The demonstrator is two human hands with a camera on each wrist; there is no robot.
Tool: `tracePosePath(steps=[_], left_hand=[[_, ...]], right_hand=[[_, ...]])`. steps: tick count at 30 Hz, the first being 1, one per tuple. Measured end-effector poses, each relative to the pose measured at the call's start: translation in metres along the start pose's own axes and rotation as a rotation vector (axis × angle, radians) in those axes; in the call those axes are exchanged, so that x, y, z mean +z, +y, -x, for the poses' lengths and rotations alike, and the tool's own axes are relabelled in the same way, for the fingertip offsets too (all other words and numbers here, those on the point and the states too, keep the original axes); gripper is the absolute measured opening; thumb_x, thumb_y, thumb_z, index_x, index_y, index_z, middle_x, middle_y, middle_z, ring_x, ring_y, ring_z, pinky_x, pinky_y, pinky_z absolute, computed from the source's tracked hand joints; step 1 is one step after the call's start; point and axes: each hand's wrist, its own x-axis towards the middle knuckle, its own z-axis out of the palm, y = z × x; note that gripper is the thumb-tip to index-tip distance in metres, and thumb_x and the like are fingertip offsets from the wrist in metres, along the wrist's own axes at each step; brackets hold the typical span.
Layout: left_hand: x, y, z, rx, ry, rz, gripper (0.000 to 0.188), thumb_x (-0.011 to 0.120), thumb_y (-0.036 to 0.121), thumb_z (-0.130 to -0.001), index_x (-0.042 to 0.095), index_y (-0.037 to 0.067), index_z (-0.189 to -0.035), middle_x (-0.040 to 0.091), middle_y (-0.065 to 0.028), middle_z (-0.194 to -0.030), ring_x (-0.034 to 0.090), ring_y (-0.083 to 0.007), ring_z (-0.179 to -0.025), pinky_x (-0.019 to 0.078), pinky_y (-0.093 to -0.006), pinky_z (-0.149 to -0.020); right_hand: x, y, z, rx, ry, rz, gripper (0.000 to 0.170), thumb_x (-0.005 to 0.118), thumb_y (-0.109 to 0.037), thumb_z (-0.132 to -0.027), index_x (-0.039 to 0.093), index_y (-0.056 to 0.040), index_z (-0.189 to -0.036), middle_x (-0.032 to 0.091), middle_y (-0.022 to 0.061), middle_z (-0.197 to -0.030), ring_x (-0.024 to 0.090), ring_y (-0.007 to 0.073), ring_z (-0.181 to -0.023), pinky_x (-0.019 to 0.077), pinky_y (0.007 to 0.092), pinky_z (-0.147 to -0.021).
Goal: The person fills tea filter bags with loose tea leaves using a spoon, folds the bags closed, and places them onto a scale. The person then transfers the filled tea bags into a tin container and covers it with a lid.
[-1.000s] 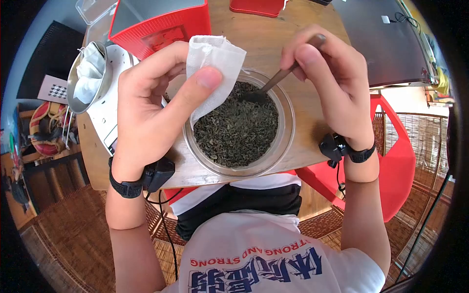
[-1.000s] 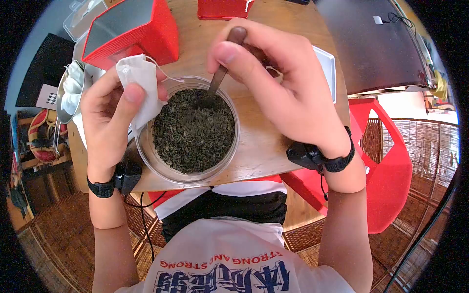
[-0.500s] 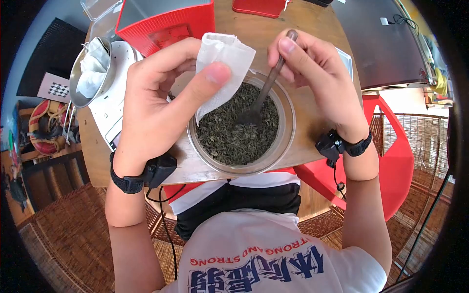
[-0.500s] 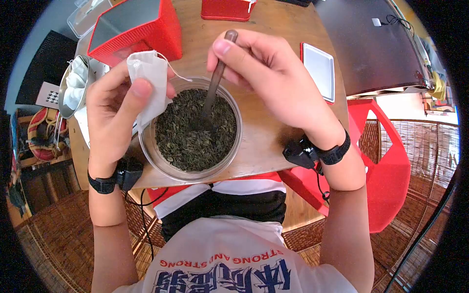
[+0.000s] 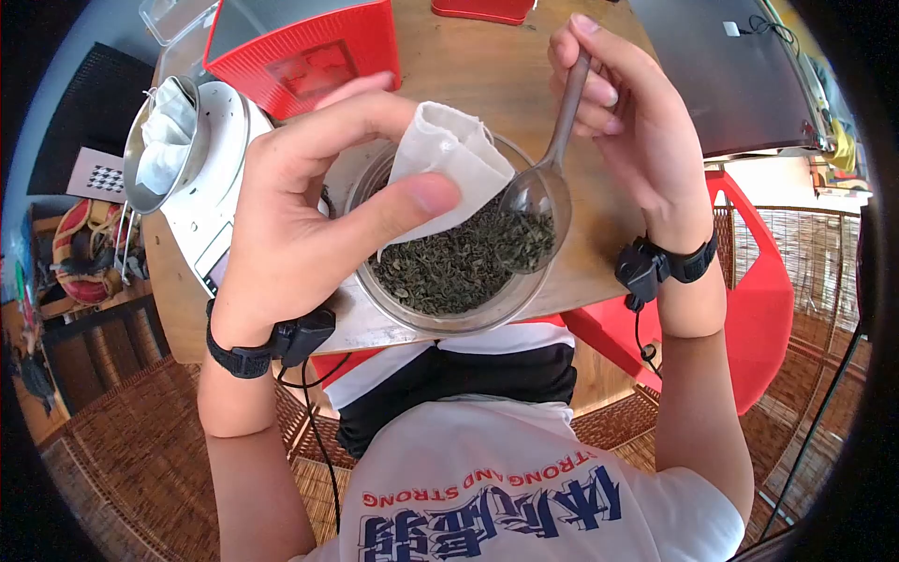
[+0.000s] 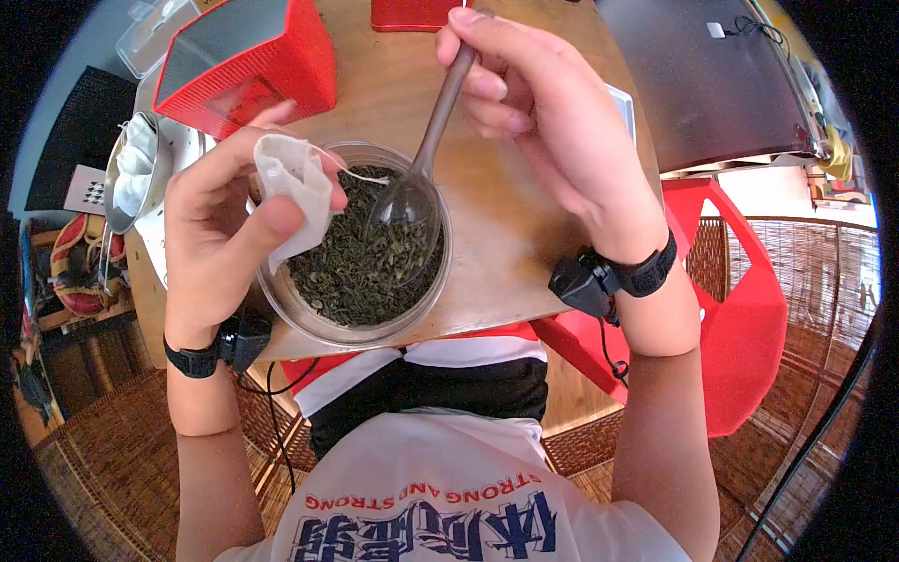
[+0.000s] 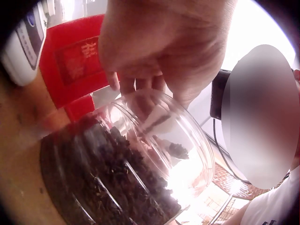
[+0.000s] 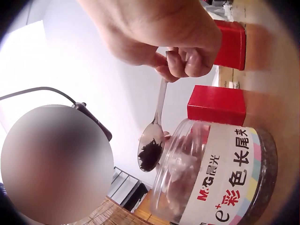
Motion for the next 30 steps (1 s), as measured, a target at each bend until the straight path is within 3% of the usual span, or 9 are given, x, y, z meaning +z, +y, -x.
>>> tracePosePath(steps=[1, 2, 4, 11, 18, 20, 21, 23, 30], left_hand=[[-0.003, -0.002, -0.002, 0.121, -0.048, -0.206, 0.034, 0.077, 0.028, -0.09, 0.07, 0.002, -0.112, 0.075, -0.0087, -0.101, 0.071, -0.02, -0.096, 0.0342, -0.0513, -0.119], [-0.003, -0.001, -0.003, 0.122, -0.047, -0.207, 0.034, 0.077, 0.028, -0.09, 0.07, 0.002, -0.112, 0.075, -0.0087, -0.101, 0.071, -0.02, -0.096, 0.0342, -0.0513, -0.119], [-0.001, 0.002, -0.004, 0.136, -0.003, -0.287, 0.028, 0.08, 0.023, -0.083, 0.073, 0.006, -0.105, 0.077, -0.0049, -0.099, 0.07, -0.0195, -0.1, 0.0145, -0.0541, -0.126], [-0.003, 0.004, -0.006, 0.215, 0.047, -0.545, 0.026, 0.085, 0.015, -0.075, 0.075, 0.009, -0.098, 0.077, -0.0023, -0.099, 0.068, -0.0185, -0.104, 0.0221, -0.0525, -0.124], [-0.001, 0.01, -0.005, 0.17, 0.061, -0.557, 0.029, 0.088, 0.011, -0.066, 0.078, 0.006, -0.093, 0.07, 0.0006, -0.085, 0.057, -0.0162, -0.083, 0.0382, -0.0377, -0.094], [0.001, 0.009, -0.004, 0.191, 0.054, -0.564, 0.03, 0.089, 0.012, -0.064, 0.079, 0.006, -0.093, 0.067, 0.0014, -0.081, 0.055, -0.016, -0.08, 0.0379, -0.0365, -0.091], [0.0, 0.008, -0.004, 0.188, 0.047, -0.572, 0.032, 0.09, 0.012, -0.063, 0.079, 0.006, -0.093, 0.065, 0.0014, -0.08, 0.055, -0.0158, -0.081, 0.038, -0.0366, -0.092], [-0.001, 0.009, -0.005, 0.19, 0.045, -0.585, 0.034, 0.09, 0.013, -0.062, 0.08, 0.006, -0.093, 0.063, 0.0015, -0.079, 0.056, -0.0157, -0.082, 0.0381, -0.0367, -0.092], [-0.003, 0.009, -0.005, 0.216, 0.01, -0.587, 0.042, 0.092, 0.015, -0.059, 0.08, 0.006, -0.098, 0.061, 0.0013, -0.08, 0.056, -0.0165, -0.083, 0.0357, -0.0381, -0.1]], right_hand=[[0.003, -0.004, 0.0, -0.017, 0.02, 0.026, 0.032, 0.048, -0.032, -0.11, 0.06, -0.0044, -0.098, 0.038, -0.0084, -0.068, 0.029, 0.0035, -0.06, 0.0241, 0.0226, -0.055], [0.007, -0.029, 0.005, 0.125, -0.083, -0.16, 0.026, 0.059, -0.027, -0.103, 0.065, -0.0057, -0.09, 0.051, -0.0024, -0.075, 0.044, 0.0084, -0.063, 0.0356, 0.0226, -0.062], [0.011, -0.012, 0.002, 0.053, 0.055, -0.084, 0.028, 0.053, -0.029, -0.106, 0.063, -0.0071, -0.092, 0.043, -0.0061, -0.069, 0.035, 0.0067, -0.057, 0.0278, 0.023, -0.056], [0.008, -0.008, 0.003, -0.052, 0.234, -0.056, 0.028, 0.05, -0.031, -0.108, 0.062, -0.0088, -0.095, 0.038, -0.0089, -0.066, 0.028, 0.0049, -0.052, 0.0228, 0.0228, -0.051], [0.007, -0.01, 0.0, -0.184, 0.205, -0.051, 0.027, 0.05, -0.031, -0.109, 0.062, -0.0091, -0.099, 0.041, -0.0091, -0.068, 0.027, 0.0051, -0.052, 0.0224, 0.023, -0.05], [0.018, -0.012, 0.003, -0.08, 0.216, -0.81, 0.027, 0.049, -0.031, -0.109, 0.062, -0.0088, -0.1, 0.042, -0.009, -0.068, 0.027, 0.005, -0.051, 0.0229, 0.0229, -0.05], [0.014, -0.011, 0.004, -0.077, 0.221, -0.81, 0.027, 0.049, -0.031, -0.109, 0.062, -0.0088, -0.1, 0.042, -0.009, -0.068, 0.027, 0.005, -0.051, 0.0229, 0.0229, -0.05], [0.006, -0.009, 0.001, -0.241, 0.263, 0.011, 0.028, 0.049, -0.031, -0.109, 0.062, -0.0085, -0.1, 0.042, -0.0089, -0.067, 0.027, 0.005, -0.05, 0.0235, 0.0228, -0.05], [0.005, -0.009, -0.001, -0.307, 0.299, 0.151, 0.028, 0.049, -0.03, -0.109, 0.062, -0.0071, -0.099, 0.045, -0.0074, -0.066, 0.028, 0.0051, -0.049, 0.024, 0.0226, -0.049]])
